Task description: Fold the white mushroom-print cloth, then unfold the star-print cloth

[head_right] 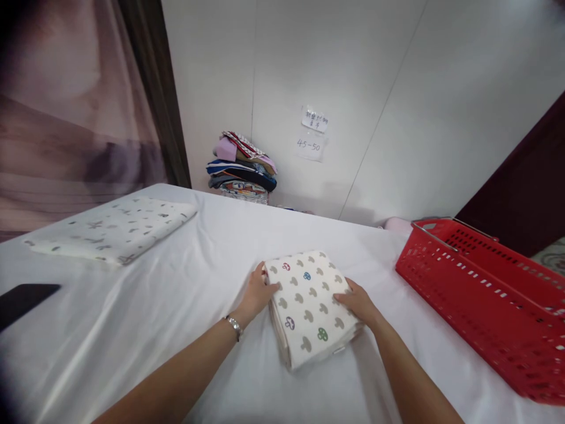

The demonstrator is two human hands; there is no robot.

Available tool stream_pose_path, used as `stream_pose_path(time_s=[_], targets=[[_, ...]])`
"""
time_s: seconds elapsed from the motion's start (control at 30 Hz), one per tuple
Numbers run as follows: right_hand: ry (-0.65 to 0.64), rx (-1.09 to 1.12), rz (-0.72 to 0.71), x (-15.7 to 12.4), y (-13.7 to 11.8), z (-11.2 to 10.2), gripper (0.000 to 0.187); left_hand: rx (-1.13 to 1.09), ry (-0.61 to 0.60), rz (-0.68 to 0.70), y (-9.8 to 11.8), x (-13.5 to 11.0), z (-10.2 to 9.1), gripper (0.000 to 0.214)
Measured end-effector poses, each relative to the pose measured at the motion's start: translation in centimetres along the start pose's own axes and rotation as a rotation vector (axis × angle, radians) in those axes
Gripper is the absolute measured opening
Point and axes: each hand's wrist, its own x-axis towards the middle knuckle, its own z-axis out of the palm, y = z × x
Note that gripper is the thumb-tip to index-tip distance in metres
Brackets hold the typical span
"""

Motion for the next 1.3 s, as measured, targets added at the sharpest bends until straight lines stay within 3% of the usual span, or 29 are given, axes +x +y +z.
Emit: stream_pose_path(time_s=[0.13, 0.3, 0.4, 0.5, 0.6, 0.7, 0.77, 0.83, 0.9, 1.1, 1.3], targets=[[0.042, -0.108, -0.121, 2.7, -1.8, 1.4, 0.068, -0.014, 0.123, -0.002, 0.0, 0.3, -2.2, 0.075], [0.101, -0.294, -0.215, 6.5, -4.9, 5.0, 0.073, 0.037, 0.272, 0.026, -0.6, 1.1, -5.6, 0.073], [0.068, -0.499, -0.224, 8.0, -5.5, 6.7, 0.065, 0.122, 0.287, -0.015, -1.8, 1.3, -6.4, 0.071], [0.065, -0.579, -0.211, 8.2, -5.8, 7.0, 0.061, 0.178, 0.282, -0.004, -2.5, 1.2, -6.4, 0.067], [0.099, -0.641, -0.266, 6.3, -6.6, 7.2, 0.055, 0.253, 0.254, 0.015, -2.2, 1.0, -6.3, 0.064], [0.101, -0.693, -0.485, 2.2, -7.4, 9.0, 0.050, 0.409, 0.235, 0.044, -1.6, 0.9, -6.7, 0.062], [0.025, -0.731, -0.646, -1.1, -7.2, 11.2, 0.047, 0.519, 0.251, 0.114, -1.4, 1.0, -7.1, 0.058], [-0.139, -0.787, -0.781, -4.1, -6.6, 13.4, 0.049, 0.581, 0.225, 0.173, -1.6, 1.3, -7.5, 0.050], [-0.150, -0.818, -0.835, -6.2, -5.7, 15.0, 0.057, 0.577, 0.166, 0.185, -2.3, 1.7, -7.8, 0.042], [-0.082, -0.863, -0.857, -8.1, -4.2, 15.8, 0.059, 0.414, 0.150, 0.294, -4.9, 2.3, -8.7, 0.037], [0.007, -0.906, -0.873, -8.3, -4.1, 16.5, 0.054, 0.243, 0.121, 0.333, -5.8, 2.7, -9.6, 0.034]])
